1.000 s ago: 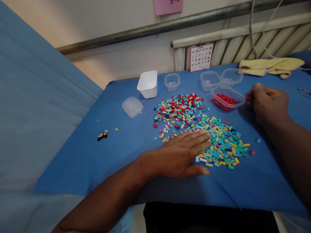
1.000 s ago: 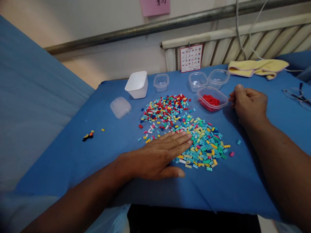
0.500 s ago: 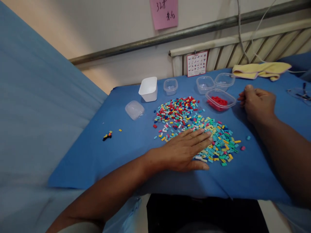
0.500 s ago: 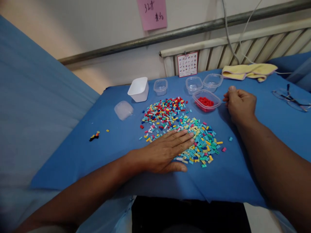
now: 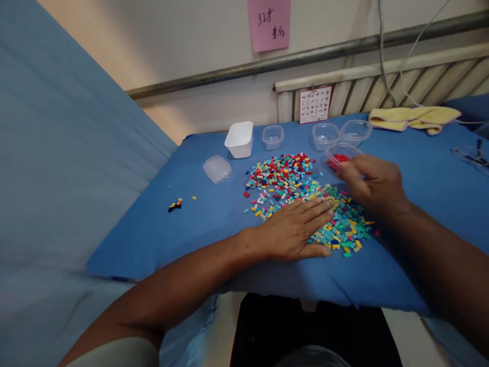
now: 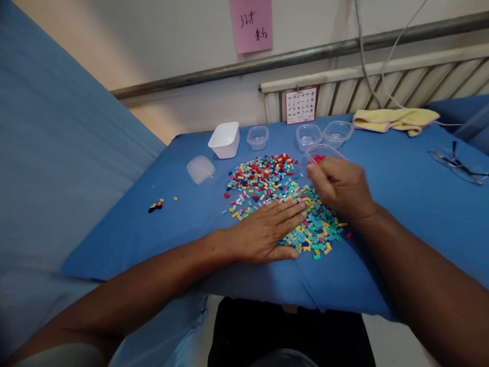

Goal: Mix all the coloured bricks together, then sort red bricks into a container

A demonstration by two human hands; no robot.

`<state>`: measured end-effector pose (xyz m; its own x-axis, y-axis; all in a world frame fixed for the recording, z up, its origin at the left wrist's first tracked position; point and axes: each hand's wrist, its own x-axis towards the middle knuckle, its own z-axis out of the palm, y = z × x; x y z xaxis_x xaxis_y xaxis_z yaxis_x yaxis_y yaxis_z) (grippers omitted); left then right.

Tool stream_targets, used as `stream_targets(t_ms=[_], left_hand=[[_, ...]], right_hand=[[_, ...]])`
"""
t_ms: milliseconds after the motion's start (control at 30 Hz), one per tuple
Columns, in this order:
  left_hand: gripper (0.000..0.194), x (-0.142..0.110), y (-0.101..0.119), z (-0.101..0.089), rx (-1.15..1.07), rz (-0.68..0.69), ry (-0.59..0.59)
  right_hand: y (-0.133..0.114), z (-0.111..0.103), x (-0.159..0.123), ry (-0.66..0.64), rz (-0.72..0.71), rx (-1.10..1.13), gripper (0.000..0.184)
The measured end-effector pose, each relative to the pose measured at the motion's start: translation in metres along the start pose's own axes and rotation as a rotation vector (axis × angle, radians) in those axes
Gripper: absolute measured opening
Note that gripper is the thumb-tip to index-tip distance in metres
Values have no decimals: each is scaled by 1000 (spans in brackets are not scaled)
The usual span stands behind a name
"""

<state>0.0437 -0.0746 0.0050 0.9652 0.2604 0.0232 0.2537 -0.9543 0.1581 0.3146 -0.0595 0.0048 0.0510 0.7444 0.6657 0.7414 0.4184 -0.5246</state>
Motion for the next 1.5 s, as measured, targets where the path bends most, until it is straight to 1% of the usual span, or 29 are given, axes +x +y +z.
stream_targets(t_ms=[67,100,133,167,200,300,367,400,467,500,567,633,667,700,767,867,933,1000,1067,1133,1167,1267,1367,1433,1500], left_hand=[[95,-7,-1,2,-42,3,2],[95,-11,-2,2,-63,4,-1],[94,-15,-1,1,-79,0,-9],[93,-19,-1,1,-90,-11,-20],[92,-23,0,-1,-94,-23,-33],[89,-33,-2,-5,-75,-60,-61],[88,-39,-7,-7,-46,-98,-48],[87,-42,-10,-7,-30,-129,-33],[89,-51,-17,-7,0,-227,5],[90,-56,-21,-6,11,-298,29],[94,-65,-29,-5,18,-478,76],[100,-73,-33,-4,-9,-641,94],[102,-76,-34,-4,-29,-689,91],[104,-79,-33,-4,-51,-710,81],[105,-82,-29,-5,-87,-693,56],[104,-85,-18,-4,-106,-630,30],[105,-86,-11,-1,-90,-610,35],[106,-87,-7,3,-66,-609,53],[103,-86,-5,6,-55,-609,77],[98,-86,-4,7,-50,-603,103],[97,-86,-4,8,-48,-597,115],[91,-86,-3,7,-54,-563,148],[83,-87,-2,6,-80,-519,176],[78,-88,-1,5,-83,-503,201],[76,-88,0,4,-64,-506,235]], right_hand=[[-10,10,-3,-232,-158,58,40],[-13,14,-4,-321,-218,70,38],[-14,17,-5,-383,-246,68,37],[-14,18,-5,-414,-243,58,37],[-14,19,-5,-419,-219,46,36],[-7,21,-5,-398,-168,63,30],[-1,24,-7,-394,-175,90,31],[1,26,-8,-416,-190,102,34],[5,31,-11,-489,-230,121,39],[6,33,-13,-534,-246,127,42],[5,36,-17,-616,-264,130,47],[2,36,-19,-679,-271,116,51],[1,35,-19,-704,-275,111,52],[1,34,-20,-723,-281,108,53],[1,30,-20,-750,-294,106,54],[2,23,-19,-802,-317,101,56],[0,18,-18,-839,-327,79,59],[-6,13,-16,-845,-350,50,61],[-13,10,-13,-822,-404,29,52],[-19,8,-11,-766,-453,5,40],[-21,8,-10,-730,-458,-17,38],[-24,12,-11,-623,-421,-71,36],[-27,25,-13,-562,-401,-13,30],[-29,36,-13,-578,-408,38,28],[-32,47,-12,-630,-414,47,29]])
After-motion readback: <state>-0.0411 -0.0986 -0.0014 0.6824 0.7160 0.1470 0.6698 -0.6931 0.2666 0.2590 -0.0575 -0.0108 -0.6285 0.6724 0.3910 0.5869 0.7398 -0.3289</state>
